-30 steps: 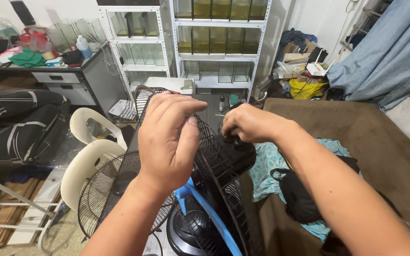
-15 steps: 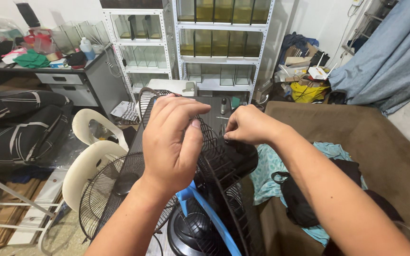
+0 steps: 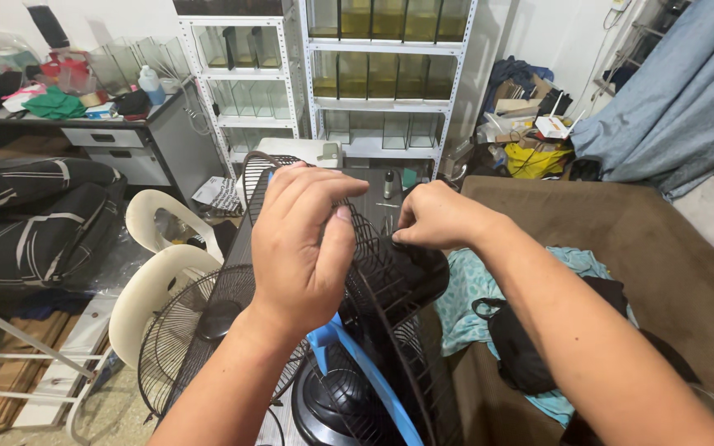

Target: The person assembles a table fan by attaching the blue fan blade to the motor shaft, securing it with a nut, and then fitting the front wire cage over the blade. The person uses a screwdriver to tighten the nut and aligns the cage before snapping it into place.

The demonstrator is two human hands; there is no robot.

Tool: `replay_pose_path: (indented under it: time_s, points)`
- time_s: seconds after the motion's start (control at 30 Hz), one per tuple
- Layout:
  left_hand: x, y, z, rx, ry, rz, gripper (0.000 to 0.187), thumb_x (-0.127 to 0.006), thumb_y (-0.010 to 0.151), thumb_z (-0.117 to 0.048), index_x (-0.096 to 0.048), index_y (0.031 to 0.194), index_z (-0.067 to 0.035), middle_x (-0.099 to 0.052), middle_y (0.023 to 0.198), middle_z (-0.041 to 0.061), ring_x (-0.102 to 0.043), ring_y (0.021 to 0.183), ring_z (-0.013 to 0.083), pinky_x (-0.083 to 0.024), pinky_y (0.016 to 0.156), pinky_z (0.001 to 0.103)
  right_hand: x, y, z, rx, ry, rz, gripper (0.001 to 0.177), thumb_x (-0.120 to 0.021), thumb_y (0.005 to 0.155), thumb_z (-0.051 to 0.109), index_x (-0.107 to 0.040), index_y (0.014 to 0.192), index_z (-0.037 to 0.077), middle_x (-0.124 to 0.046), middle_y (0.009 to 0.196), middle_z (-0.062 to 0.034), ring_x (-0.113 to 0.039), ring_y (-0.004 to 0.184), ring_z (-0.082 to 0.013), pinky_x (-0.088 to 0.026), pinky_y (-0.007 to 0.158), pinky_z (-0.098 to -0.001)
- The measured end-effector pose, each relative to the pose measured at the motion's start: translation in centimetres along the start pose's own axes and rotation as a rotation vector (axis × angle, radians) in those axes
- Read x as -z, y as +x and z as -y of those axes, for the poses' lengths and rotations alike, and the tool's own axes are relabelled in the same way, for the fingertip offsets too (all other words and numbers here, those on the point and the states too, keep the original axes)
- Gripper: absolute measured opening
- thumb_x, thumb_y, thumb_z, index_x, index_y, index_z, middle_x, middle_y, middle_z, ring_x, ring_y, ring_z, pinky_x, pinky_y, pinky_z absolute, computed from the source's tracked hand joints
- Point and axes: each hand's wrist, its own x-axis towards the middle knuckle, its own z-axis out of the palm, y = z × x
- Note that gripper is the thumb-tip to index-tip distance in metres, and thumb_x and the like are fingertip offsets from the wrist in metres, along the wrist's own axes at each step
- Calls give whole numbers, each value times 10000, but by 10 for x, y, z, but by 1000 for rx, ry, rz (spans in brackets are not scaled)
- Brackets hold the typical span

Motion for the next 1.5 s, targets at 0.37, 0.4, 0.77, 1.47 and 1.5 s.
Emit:
replay_pose_path:
  time_s: [0.37, 0.4, 0.77, 1.47, 1.5]
  points:
    - [0, -1, 0, 7, -1, -1, 207, -572, 938, -34, -683, 1113, -17, -692, 1098, 140, -629, 1110, 330, -463, 1120, 437, 3, -3, 0, 171, 12, 72, 232, -731, 774, 111, -773, 983, 19, -766, 889, -176, -762, 833, -279, -592, 767, -364]
    - [0, -1, 0, 5, -2, -3, 206, -573, 940, -34, -683, 1114, -17, -692, 1097, 139, -630, 1111, 328, -462, 1125, 439, 3, -3, 0, 171, 19, 80, 246, -714, 761, 83, -767, 992, 17, -768, 890, -173, -765, 836, -275, -594, 771, -361]
    - [-1, -1, 0, 16, -3, -2, 205, -576, 931, -40, -684, 1104, -16, -690, 1094, 142, -625, 1111, 335, -474, 1086, 429, 6, -3, 2, 245, -33, 77, 296, -686, 706, -3, -783, 982, 41, -768, 938, -156, -758, 895, -286, -594, 792, -368]
    - [69, -36, 36, -44, -135, -45, 278, -710, 1011, -60, -616, 1264, -126, -668, 1207, 65, -664, 1132, 244, -530, 1014, 301, -42, -193, 114, 565, 244, -590, 306, -719, 823, 177, -614, 1104, 117, -674, 998, -32, -696, 879, -172, -575, 800, -309]
    - [79, -53, 44, 68, -129, -19, 281, -693, 963, -20, -636, 1223, -112, -670, 1166, 74, -678, 1069, 246, -543, 967, 308, -50, -193, 122, 674, 181, -576, 330, -773, 801, 212, -623, 1083, 131, -685, 973, -28, -706, 841, -179, -582, 775, -318]
